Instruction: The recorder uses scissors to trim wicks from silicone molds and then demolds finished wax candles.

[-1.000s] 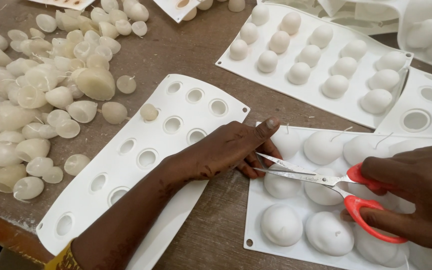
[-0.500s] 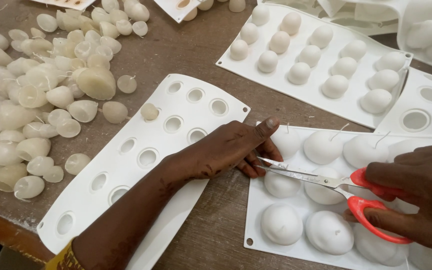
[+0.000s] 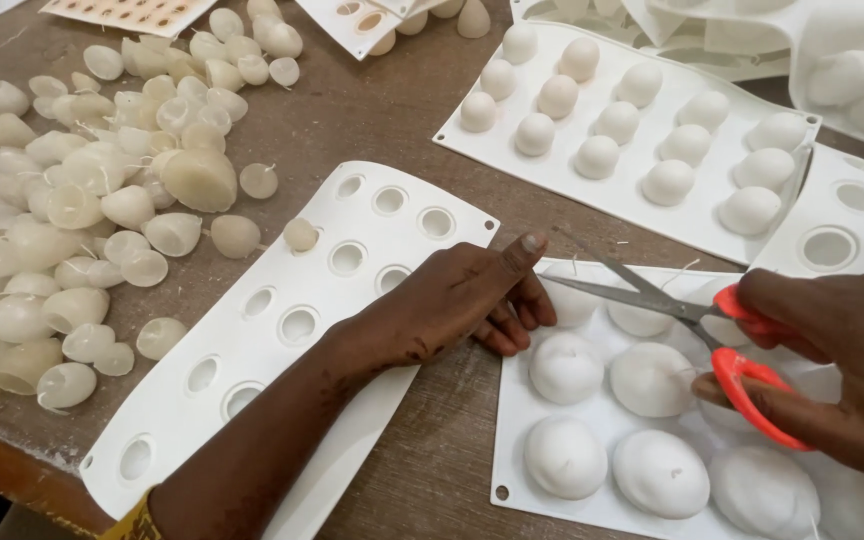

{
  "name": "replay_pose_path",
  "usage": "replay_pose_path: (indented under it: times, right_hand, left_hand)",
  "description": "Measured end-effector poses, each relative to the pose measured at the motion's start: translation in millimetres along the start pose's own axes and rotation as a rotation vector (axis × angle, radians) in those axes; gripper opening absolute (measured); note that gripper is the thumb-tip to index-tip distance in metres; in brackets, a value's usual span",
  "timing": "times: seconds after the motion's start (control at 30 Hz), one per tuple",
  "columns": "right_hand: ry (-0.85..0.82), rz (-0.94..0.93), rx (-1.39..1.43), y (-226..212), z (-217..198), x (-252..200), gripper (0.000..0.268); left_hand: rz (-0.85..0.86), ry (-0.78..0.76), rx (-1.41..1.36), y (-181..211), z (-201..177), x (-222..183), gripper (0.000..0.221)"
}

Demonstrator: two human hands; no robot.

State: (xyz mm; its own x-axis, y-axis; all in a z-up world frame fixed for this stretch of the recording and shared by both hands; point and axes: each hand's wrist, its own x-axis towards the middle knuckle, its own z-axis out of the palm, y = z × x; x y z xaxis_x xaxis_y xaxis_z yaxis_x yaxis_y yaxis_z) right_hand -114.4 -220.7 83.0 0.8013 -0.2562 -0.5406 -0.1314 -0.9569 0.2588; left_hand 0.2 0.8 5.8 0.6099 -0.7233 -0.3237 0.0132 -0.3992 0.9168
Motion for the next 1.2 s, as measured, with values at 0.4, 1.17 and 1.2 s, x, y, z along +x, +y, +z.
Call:
replay_pose_path:
  times: [0.4,1.17,1.2]
  right_hand:
    - [0.104,0.011,0.227,20.9,25.8,21.8,0.044]
    - [0.148,-0.101,0.099,23.9,26.4,32.9,0.053]
    - [0.15,-0.109,0.114,23.8,27.5,32.7,0.053]
  left_hand:
    - [0.261,0.264,0.049,-2.6,5.7,3.2,0.028]
    - [0.467,0.449,0.326,5.9,19.8,-12.9,0.038]
    - [0.457,0.441,0.334,7.0,20.2,-13.8,0.041]
